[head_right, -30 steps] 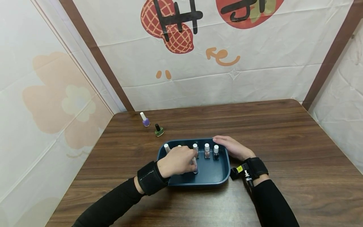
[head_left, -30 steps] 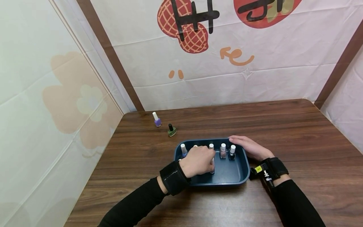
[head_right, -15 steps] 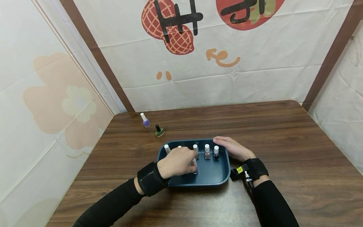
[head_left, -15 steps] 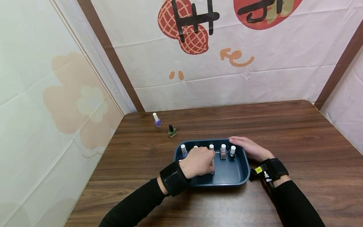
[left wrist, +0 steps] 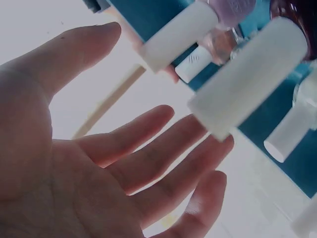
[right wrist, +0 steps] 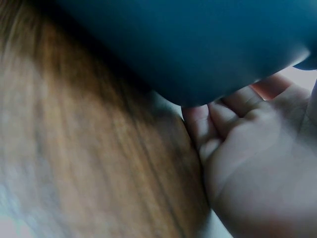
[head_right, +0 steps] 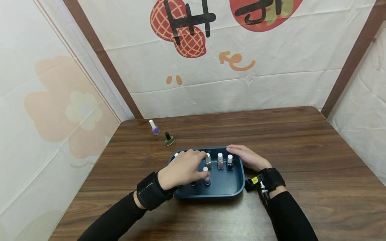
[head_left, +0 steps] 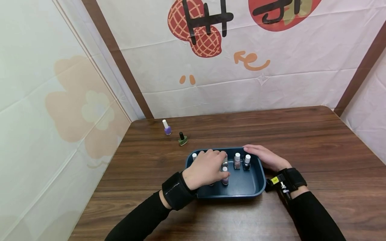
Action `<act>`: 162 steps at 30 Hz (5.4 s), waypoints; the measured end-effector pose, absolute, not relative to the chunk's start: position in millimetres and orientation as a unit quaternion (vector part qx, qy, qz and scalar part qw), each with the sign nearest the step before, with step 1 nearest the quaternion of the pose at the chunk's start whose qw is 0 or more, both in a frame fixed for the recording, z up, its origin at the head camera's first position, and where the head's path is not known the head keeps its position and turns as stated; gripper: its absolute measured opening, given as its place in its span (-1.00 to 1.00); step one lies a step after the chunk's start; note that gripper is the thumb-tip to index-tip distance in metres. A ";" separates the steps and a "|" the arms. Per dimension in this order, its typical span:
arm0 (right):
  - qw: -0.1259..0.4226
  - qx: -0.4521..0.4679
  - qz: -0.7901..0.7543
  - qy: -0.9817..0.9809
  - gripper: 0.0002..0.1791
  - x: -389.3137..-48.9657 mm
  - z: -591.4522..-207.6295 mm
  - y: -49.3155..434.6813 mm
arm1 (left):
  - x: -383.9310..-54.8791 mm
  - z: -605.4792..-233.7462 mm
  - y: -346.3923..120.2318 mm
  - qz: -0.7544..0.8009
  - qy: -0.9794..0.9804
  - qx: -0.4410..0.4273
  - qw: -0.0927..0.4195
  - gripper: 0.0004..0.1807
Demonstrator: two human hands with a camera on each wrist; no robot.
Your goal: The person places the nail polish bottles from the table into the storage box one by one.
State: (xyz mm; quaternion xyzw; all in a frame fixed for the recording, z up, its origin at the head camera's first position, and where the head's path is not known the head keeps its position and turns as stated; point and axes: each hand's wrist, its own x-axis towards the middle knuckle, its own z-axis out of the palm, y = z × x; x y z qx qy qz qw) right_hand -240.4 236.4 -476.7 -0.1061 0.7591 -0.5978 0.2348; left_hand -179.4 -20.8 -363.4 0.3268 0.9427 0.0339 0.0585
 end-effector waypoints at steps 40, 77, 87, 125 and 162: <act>0.234 -0.112 -0.601 0.756 -0.30 -241.4 -478.8 237.5 | -266.2 -370.9 -126.5 0.298 0.943 0.111 -0.093 -0.70; 0.235 -0.117 -0.611 0.747 -0.30 -240.2 -475.3 236.6 | -307.7 -425.1 -130.7 0.240 0.970 0.018 -0.030 -0.65; 0.234 -0.097 -0.598 0.760 -0.28 -240.2 -476.4 236.2 | -314.8 -429.2 -129.8 0.243 0.970 0.016 -0.027 -0.63; 0.234 -0.112 -0.601 0.756 -0.30 -242.1 -479.0 237.1 | -319.4 -437.9 -130.3 0.223 0.973 0.031 -0.054 -0.73; 0.233 -0.121 -0.607 0.751 -0.34 -243.2 -480.1 237.8 | -313.2 -434.3 -127.0 0.188 0.979 0.048 -0.067 -0.74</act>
